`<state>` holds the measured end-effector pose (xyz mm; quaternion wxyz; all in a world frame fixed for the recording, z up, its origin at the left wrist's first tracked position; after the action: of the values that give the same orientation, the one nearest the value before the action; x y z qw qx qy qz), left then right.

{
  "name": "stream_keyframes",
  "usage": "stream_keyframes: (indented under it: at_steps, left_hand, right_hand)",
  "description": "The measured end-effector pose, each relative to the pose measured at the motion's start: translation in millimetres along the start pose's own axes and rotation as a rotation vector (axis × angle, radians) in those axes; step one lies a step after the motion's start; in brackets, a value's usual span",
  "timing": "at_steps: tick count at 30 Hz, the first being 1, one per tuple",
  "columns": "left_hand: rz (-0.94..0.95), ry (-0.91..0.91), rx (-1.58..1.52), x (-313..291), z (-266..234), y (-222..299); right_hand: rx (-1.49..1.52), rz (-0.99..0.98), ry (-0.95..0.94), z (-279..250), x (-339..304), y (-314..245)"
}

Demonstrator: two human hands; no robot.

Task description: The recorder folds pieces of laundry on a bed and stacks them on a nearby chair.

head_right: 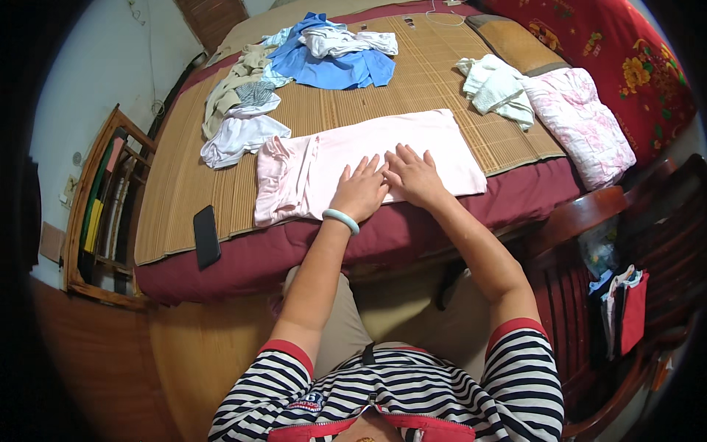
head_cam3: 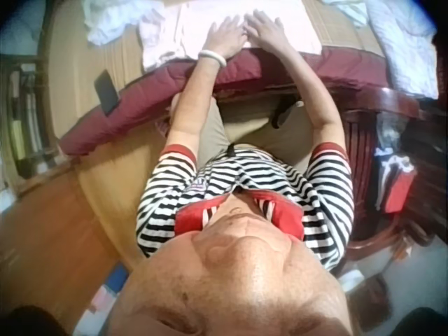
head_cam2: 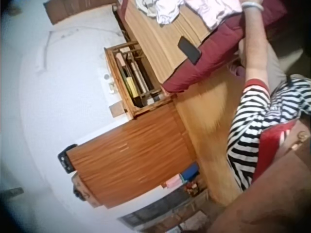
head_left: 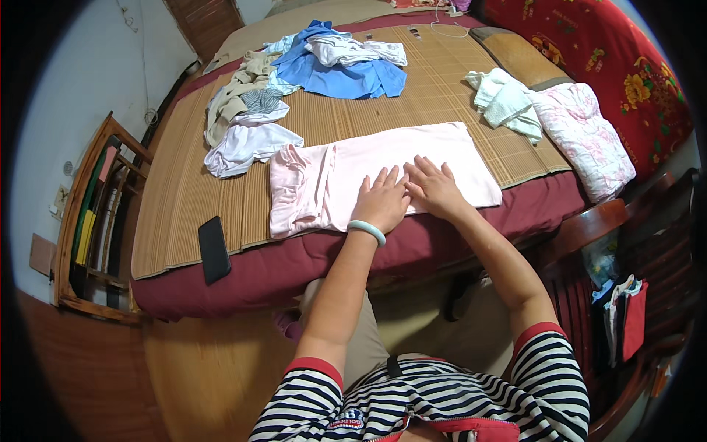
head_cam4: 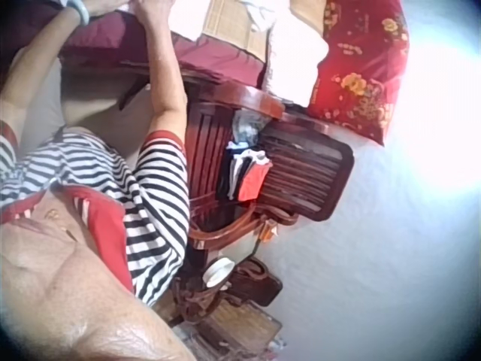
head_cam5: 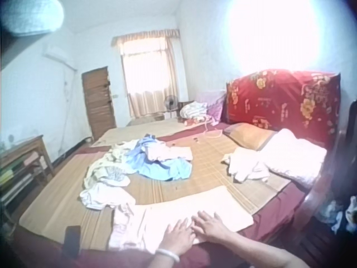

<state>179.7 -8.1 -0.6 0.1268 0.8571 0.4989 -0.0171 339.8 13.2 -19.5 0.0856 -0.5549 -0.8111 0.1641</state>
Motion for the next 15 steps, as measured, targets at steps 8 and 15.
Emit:
stream_keyframes:
  at_steps: [8, 15]
  left_hand:
    - [-0.298, 0.032, -0.007, -4.2, -7.7, -31.2]
    - [-0.284, 0.031, -0.013, -3.9, -3.4, -10.8]
  right_hand:
    - [-0.164, 0.311, 0.048, -25.3, -16.4, 61.7]
    - [-0.174, 0.408, 0.138, -28.0, -16.2, 72.3]
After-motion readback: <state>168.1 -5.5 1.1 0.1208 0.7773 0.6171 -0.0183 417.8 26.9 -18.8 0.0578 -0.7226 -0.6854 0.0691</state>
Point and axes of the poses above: each hand's wrist, its own x-axis towards the middle knuckle, its own z-axis out of the palm, y = z × x, the point moved 3 cm from there along x, towards the middle knuckle, and after that the axes turned 14 degrees about -y, right-handed, at the moved point
